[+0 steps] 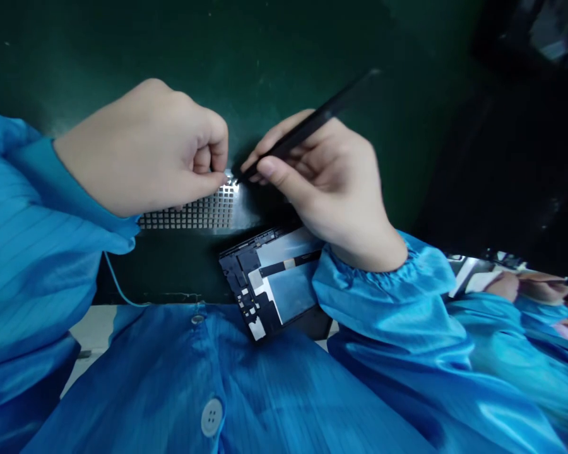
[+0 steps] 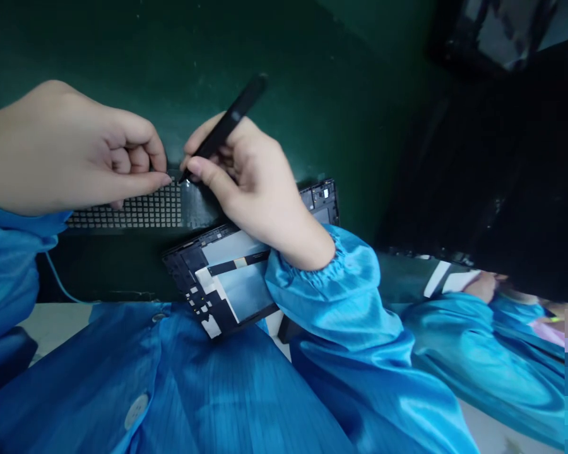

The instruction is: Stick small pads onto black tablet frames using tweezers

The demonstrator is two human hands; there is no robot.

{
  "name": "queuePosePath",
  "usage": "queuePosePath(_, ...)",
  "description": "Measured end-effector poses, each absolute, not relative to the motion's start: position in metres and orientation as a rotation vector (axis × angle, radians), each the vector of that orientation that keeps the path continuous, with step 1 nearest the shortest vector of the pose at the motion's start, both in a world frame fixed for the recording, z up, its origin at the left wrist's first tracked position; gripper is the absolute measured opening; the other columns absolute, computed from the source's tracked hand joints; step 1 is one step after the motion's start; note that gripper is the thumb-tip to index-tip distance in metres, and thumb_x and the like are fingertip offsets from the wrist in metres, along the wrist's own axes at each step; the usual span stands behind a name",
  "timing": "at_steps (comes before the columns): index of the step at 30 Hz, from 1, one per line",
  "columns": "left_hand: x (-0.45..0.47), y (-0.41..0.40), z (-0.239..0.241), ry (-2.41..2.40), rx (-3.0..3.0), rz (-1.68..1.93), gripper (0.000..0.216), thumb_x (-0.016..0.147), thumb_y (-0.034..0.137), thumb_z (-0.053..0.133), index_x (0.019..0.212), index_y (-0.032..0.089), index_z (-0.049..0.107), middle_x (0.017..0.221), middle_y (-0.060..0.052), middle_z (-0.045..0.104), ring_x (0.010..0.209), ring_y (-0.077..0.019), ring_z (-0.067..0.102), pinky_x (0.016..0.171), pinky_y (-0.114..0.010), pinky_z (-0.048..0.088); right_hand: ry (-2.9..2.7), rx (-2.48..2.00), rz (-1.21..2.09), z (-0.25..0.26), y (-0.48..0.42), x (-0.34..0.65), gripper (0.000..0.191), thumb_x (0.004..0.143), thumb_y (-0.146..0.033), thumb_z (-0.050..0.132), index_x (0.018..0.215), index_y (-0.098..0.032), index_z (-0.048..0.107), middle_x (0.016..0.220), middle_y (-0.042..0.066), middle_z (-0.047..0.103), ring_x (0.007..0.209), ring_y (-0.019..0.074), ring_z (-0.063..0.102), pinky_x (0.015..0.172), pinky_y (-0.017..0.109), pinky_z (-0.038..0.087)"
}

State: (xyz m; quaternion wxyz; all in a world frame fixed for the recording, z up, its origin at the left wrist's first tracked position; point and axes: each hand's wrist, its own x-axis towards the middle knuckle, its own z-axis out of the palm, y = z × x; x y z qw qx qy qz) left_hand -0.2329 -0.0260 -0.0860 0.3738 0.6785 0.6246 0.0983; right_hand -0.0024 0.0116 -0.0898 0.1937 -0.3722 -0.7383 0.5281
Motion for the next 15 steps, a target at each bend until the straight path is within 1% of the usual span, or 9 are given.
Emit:
queuePosePath(2, -0.235, -0.027, -0.088, 1.598, 1.810, 0.235, 0.017, 0.088, 0.028, 0.072, 0.083, 0.014, 0.078, 0.067, 0.007, 0.062, 0.098, -0.0219, 0.079, 0.117, -0.054, 0.057, -1.872, -1.087, 1.423, -0.086, -0.009, 0.009, 0.016, 0.107, -0.041, 0.076, 0.108, -0.026, 0.071, 0.100, 0.000, 0.077, 0.089, 0.0163, 0.076, 0.085, 0.034, 0.068)
queuePosePath(4, -0.239, -0.028, -0.092, 1.563, 1.873, 0.248, 0.035, 0.092, 0.044, 0.062, 0.085, 0.014, 0.078, 0.068, 0.008, 0.061, 0.096, -0.0198, 0.079, 0.114, -0.052, 0.058, -1.713, -1.172, 1.265, -0.085, -0.039, 0.022, 0.002, 0.110, -0.029, 0.071, 0.109, -0.027, 0.071, 0.099, 0.000, 0.074, 0.087, 0.0158, 0.074, 0.084, 0.033, 0.066)
queuePosePath(6, -0.243, -0.030, -0.096, 1.515, 1.892, 0.302, 0.058, 0.094, 0.061, 0.048, 0.087, 0.012, 0.078, 0.069, 0.007, 0.059, 0.099, -0.0216, 0.080, 0.112, -0.055, 0.056, -1.640, -1.252, 1.135, -0.090, -0.067, 0.032, 0.005, 0.111, -0.025, 0.067, 0.113, -0.029, 0.070, 0.102, 0.001, 0.071, 0.093, 0.0175, 0.076, 0.088, 0.036, 0.067)
queuePosePath(8, -0.246, -0.032, -0.100, 1.498, 1.877, 0.354, 0.072, 0.093, 0.071, 0.039, 0.088, 0.011, 0.078, 0.070, 0.006, 0.058, 0.104, -0.0250, 0.080, 0.111, -0.059, 0.054, -1.661, -1.249, 1.057, -0.098, -0.086, 0.038, 0.009, 0.111, -0.025, 0.065, 0.119, -0.030, 0.067, 0.106, 0.003, 0.070, 0.100, 0.0198, 0.077, 0.092, 0.040, 0.068)
queuePosePath(10, -0.248, -0.034, -0.103, 1.515, 1.866, 0.381, 0.076, 0.093, 0.074, 0.037, 0.091, 0.011, 0.079, 0.072, 0.006, 0.058, 0.107, -0.0260, 0.080, 0.112, -0.060, 0.052, -1.702, -1.184, 0.997, -0.108, -0.093, 0.038, 0.012, 0.112, -0.024, 0.064, 0.122, -0.031, 0.065, 0.109, 0.004, 0.070, 0.103, 0.0207, 0.077, 0.093, 0.041, 0.069)
queuePosePath(15, -0.252, -0.037, -0.107, 1.554, 1.904, 0.361, 0.076, 0.094, 0.074, 0.035, 0.097, 0.012, 0.080, 0.070, 0.009, 0.056, 0.104, -0.0207, 0.081, 0.111, -0.054, 0.053, -1.789, -1.143, 0.905, -0.116, -0.090, 0.035, 0.017, 0.109, -0.018, 0.063, 0.122, -0.030, 0.064, 0.108, 0.004, 0.071, 0.102, 0.0205, 0.077, 0.090, 0.041, 0.069)
